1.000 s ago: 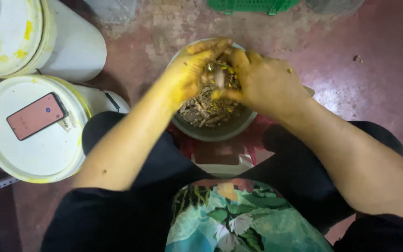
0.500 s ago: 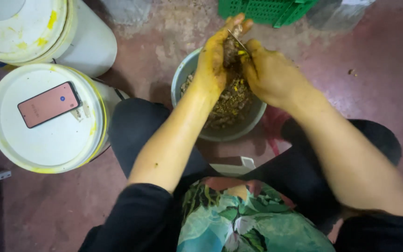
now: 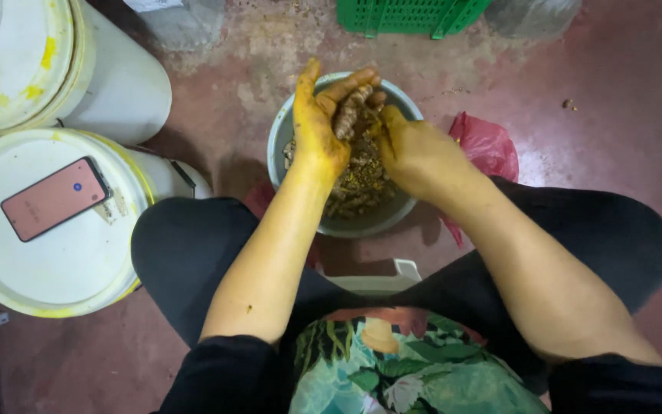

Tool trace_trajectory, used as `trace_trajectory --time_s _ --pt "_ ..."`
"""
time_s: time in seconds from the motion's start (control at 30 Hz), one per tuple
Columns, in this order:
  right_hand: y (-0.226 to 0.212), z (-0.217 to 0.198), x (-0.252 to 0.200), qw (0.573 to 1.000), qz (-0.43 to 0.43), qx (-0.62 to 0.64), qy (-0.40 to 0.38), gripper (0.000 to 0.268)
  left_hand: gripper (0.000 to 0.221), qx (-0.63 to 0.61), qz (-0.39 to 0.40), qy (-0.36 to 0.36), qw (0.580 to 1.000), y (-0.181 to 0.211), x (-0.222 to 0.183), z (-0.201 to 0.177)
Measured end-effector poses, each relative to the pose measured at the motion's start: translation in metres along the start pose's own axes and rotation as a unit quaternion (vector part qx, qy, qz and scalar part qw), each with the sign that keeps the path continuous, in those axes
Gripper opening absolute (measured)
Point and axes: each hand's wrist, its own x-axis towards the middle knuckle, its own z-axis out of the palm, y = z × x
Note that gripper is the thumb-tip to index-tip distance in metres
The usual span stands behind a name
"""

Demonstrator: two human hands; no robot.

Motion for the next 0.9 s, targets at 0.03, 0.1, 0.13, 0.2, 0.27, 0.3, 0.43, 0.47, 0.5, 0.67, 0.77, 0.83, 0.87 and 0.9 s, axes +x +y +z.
trace_trajectory --time_s 0.03,0.1,0.13,0.2,0.27,0.3,0.43,0.47,0.5,0.67,0.77,0.83,0.87,0.9 --pt "-0.003 -0.002 0.002 1.000 0.001 0.003 -0.001 0.039 0.073 0.002 -0.001 0.002 1.000 0.001 -0.006 0.006" --pt "-0.007 -0.006 0.004 0.998 0.051 -0.020 0.024 0.045 0.085 0.063 0.007 0.062 0.996 0.001 -0.017 0.016" --pt "0.006 0.019 0.004 0.998 0.053 -0.018 0.022 0.045 0.085 0.065 0.005 0.065 0.996 -0.001 -0.010 0.011" --pt "0.034 0.069 -0.001 0.801 -0.201 -0.459 0.329 0.008 0.102 0.042 0.050 0.052 0.996 -0.005 0.002 0.002" --pt "0.000 0.052 -0.008 0.930 -0.135 -0.299 0.165 0.015 0.107 0.045 0.059 0.047 0.996 -0.006 0.005 -0.006" --pt "-0.016 0.042 -0.011 0.992 -0.056 -0.116 -0.009 0.024 0.113 0.048 0.066 0.040 0.996 -0.007 0.008 -0.008" --pt "0.025 0.039 0.016 0.978 -0.067 -0.193 0.039 0.047 0.110 0.099 0.075 0.080 0.989 0.000 -0.013 0.015" --pt "0.031 0.050 0.012 0.946 -0.120 -0.269 0.133 0.046 0.112 0.077 0.069 0.067 0.992 -0.003 -0.010 0.012" --pt "0.035 0.059 0.011 0.897 -0.170 -0.340 0.228 0.046 0.113 0.057 0.064 0.053 0.995 -0.004 -0.005 0.010" --pt "-0.007 0.044 0.003 0.989 -0.052 -0.141 0.014 0.027 0.116 0.062 0.049 0.094 0.992 0.007 -0.004 0.012" --pt "-0.007 0.033 0.003 0.994 -0.062 -0.091 0.019 0.035 0.114 0.041 0.059 0.072 0.995 0.007 -0.002 0.013" --pt "-0.011 0.026 0.001 0.994 -0.071 -0.079 0.034 0.036 0.109 0.021 0.066 0.064 0.996 0.008 -0.001 0.012" --pt "-0.014 0.021 -0.001 0.996 -0.058 -0.059 0.016 0.037 0.113 0.023 0.062 0.056 0.996 0.007 0.001 0.010" --pt "-0.017 0.015 -0.003 0.998 -0.045 -0.041 0.000 0.038 0.116 0.026 0.057 0.045 0.997 0.007 0.003 0.010"
